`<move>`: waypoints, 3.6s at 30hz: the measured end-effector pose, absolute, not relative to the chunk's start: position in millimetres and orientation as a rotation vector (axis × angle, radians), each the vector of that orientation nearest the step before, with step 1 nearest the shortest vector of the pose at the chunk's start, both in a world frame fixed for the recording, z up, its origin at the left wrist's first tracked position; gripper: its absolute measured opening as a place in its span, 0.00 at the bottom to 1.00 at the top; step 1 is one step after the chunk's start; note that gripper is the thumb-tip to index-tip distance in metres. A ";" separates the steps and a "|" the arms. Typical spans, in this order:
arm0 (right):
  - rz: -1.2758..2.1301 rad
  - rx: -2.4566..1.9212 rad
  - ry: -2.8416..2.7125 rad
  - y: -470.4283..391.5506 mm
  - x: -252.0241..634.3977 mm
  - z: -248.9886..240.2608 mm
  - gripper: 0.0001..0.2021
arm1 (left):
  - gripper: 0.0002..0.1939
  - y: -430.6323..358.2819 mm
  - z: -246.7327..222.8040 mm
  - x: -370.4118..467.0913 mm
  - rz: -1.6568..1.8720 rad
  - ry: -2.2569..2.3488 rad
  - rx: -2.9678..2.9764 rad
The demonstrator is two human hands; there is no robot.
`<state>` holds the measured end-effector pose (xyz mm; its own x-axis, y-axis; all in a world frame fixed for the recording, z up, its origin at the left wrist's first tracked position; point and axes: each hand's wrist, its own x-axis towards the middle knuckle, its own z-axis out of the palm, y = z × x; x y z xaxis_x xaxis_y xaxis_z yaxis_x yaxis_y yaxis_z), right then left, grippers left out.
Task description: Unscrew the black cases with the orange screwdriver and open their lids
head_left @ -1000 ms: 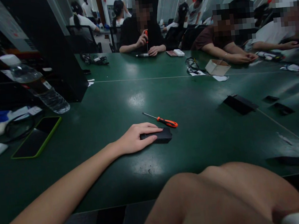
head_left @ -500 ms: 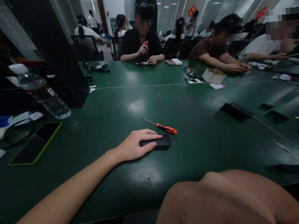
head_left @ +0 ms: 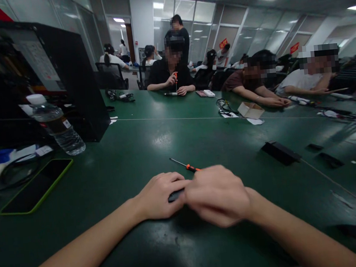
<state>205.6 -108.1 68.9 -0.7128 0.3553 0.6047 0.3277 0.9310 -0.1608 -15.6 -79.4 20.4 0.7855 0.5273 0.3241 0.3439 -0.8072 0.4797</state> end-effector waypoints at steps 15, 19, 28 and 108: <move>0.466 -1.133 -2.327 -56.6 260.0 -3.5 0.14 | 0.23 -88.9 22.1 -10.9 0.559 0.802 2.504; 0.514 -1.052 -2.360 -66.5 257.3 0.7 0.13 | 0.22 -90.7 18.8 -9.8 0.553 0.842 2.489; 0.488 -1.003 -2.379 -63.6 258.1 -4.0 0.13 | 0.33 -92.9 15.5 -11.1 0.725 0.948 2.326; -0.441 -0.382 -2.470 -103.0 241.1 7.8 0.14 | 0.22 -95.3 14.4 -10.3 0.830 0.993 2.302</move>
